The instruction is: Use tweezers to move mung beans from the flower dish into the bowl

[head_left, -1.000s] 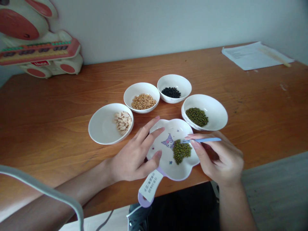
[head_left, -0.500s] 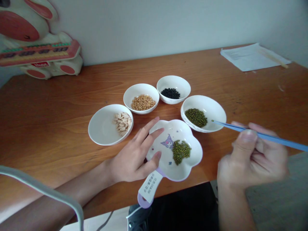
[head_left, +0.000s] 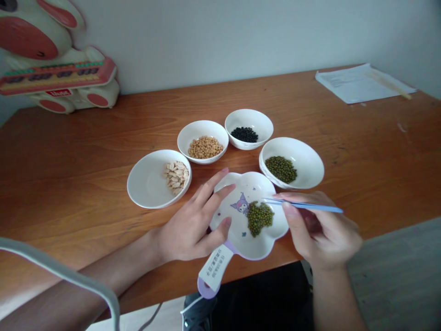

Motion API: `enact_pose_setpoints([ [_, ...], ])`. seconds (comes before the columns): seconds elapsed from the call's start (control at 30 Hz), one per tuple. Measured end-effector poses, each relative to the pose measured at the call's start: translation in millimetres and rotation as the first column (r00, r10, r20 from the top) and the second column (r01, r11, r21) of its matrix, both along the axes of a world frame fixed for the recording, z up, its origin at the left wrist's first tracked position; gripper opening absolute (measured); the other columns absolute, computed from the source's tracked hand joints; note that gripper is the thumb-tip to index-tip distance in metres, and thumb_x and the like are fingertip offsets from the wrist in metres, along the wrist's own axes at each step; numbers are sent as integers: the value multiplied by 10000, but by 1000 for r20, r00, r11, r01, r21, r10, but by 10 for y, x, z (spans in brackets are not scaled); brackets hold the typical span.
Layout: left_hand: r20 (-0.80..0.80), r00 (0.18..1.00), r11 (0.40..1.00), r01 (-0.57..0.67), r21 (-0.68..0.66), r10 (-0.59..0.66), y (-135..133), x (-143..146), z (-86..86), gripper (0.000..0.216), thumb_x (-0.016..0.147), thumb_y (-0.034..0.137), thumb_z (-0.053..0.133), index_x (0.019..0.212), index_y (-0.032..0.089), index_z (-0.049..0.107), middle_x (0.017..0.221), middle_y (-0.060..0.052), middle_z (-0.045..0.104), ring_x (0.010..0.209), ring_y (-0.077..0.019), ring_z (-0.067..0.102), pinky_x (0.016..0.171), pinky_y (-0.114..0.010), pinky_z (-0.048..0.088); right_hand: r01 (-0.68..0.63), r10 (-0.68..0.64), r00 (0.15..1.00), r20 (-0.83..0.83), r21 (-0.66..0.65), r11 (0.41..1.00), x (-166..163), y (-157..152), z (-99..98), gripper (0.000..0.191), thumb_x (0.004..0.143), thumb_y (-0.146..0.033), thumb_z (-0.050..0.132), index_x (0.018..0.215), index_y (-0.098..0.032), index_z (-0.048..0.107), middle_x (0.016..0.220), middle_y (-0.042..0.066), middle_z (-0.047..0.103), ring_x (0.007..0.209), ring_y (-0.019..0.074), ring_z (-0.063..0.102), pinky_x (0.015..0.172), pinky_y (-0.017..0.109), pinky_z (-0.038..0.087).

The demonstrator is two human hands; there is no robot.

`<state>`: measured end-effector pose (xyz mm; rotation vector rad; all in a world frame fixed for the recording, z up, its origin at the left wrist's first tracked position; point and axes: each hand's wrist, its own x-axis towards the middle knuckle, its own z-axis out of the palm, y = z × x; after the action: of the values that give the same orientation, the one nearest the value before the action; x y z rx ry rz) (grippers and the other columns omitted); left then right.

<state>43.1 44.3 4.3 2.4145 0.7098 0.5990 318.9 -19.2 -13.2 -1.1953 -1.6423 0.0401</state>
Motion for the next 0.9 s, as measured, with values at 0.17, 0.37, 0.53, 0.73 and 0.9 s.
enact_pose_setpoints([
  [0.17, 11, 1000, 1000, 7, -13, -6, 1, 2, -6, 626, 1100, 255, 559, 1674, 160, 328, 1835, -257, 169, 1720, -412, 258, 1371, -623, 365, -70, 73, 995, 71, -42, 997, 8, 42, 38, 376, 901, -52, 779, 1206, -273, 782, 1068, 25, 853, 897, 233, 805, 823, 395, 658],
  [0.37, 2, 1000, 1000, 3, -6, -3, -5, 8, 3, 609, 1110, 258, 547, 1670, 148, 337, 1834, -257, 174, 1724, -391, 255, 1378, -594, 366, -75, 79, 996, 51, -75, 994, -7, 46, 25, 359, 908, -36, 770, 1187, -262, 775, 1093, 25, 848, 961, 222, 802, 878, 383, 652],
  [0.53, 3, 1000, 1000, 1, 7, -1, -1, 5, -14, 599, 1112, 259, 545, 1664, 127, 354, 1830, -261, 186, 1724, -382, 258, 1387, -576, 354, -62, 68, 996, 64, -87, 994, -7, 47, 36, 335, 917, -53, 765, 1176, -264, 782, 1078, 14, 848, 937, 211, 799, 869, 366, 653],
  [0.73, 3, 1000, 1000, 0, 7, 0, 0, 0, -9, 607, 1109, 258, 550, 1668, 143, 342, 1833, -255, 183, 1723, -393, 258, 1382, -592, 362, -65, 71, 996, 59, -95, 993, -6, 52, 42, 320, 920, -63, 764, 1165, -268, 792, 1069, 11, 851, 936, 213, 802, 876, 361, 656],
  [0.9, 6, 1000, 1000, -1, 2, 1, -4, 6, -3, 611, 1109, 252, 550, 1674, 175, 330, 1838, -242, 178, 1720, -399, 268, 1371, -616, 375, -41, 46, 997, 62, -84, 996, -2, 44, 34, 316, 923, -62, 762, 1160, -268, 790, 1063, 9, 851, 924, 207, 801, 880, 359, 658],
])
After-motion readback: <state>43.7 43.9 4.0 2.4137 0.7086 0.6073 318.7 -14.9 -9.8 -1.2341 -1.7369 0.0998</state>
